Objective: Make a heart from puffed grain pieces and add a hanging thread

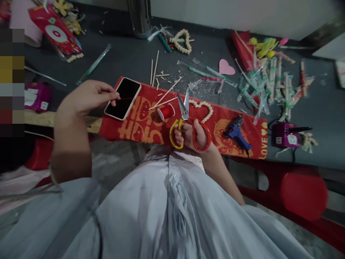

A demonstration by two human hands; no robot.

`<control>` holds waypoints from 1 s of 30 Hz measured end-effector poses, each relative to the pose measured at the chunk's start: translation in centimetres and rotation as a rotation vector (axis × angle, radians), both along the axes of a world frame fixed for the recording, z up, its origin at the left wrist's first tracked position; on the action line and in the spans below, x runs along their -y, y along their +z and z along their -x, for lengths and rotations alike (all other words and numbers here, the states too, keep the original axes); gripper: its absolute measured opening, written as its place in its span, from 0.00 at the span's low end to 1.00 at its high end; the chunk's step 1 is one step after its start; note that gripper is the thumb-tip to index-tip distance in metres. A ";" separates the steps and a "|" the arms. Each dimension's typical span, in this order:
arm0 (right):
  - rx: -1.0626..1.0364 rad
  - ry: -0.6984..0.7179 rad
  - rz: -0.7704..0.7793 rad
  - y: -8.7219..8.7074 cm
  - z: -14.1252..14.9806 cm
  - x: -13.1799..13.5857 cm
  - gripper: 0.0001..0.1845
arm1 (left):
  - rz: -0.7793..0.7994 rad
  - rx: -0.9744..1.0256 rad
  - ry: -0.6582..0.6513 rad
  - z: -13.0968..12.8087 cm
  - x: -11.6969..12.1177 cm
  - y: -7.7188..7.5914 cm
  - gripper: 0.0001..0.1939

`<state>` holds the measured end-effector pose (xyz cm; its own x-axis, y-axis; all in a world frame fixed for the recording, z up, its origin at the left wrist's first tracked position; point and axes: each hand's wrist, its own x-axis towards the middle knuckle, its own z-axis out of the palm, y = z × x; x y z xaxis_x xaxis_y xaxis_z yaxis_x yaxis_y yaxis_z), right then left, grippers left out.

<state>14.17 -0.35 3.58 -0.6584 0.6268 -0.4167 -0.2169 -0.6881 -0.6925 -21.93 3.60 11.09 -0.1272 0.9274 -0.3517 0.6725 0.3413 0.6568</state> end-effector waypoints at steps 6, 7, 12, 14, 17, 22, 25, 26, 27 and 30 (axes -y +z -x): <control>-0.011 -0.015 -0.035 0.7 0.4 -0.2 0.40 | -0.043 -0.052 0.024 0.6 -0.3 0.8 0.12; -0.018 -0.014 -0.029 0.7 0.4 -0.2 0.40 | -0.040 -0.049 0.033 0.6 -0.4 0.9 0.12; -0.038 -0.016 -0.025 0.3 0.6 0.1 0.38 | 0.039 -0.059 0.027 0.6 -0.3 1.1 0.11; -0.029 -0.024 -0.032 0.0 0.6 0.3 0.37 | 0.064 -0.109 0.017 0.6 -0.1 1.2 0.13; -0.002 -0.045 -0.020 -0.5 0.6 0.7 0.33 | -0.068 -0.335 0.010 0.0 0.4 1.2 0.12; 0.006 -0.058 0.000 -0.9 0.9 1.2 0.30 | -0.410 -0.427 -0.025 -4.3 0.5 0.1 0.16; 0.015 -0.073 -0.006 -0.8 1.3 1.3 0.30 | -0.438 -0.159 -0.119 -8.2 0.2 -1.8 0.18; 0.013 -0.075 -0.010 -0.7 1.4 1.3 0.30 | -0.435 -0.069 -0.120 -9.4 0.1 -2.6 0.18; 0.011 -0.073 -0.012 -0.7 1.5 1.3 0.30 | -0.428 0.010 -0.132 -10.5 -0.1 -3.3 0.19; 0.026 -0.051 -0.027 -0.7 1.6 1.3 0.30 | -0.419 0.152 -0.161 -12.6 -0.5 -5.2 0.21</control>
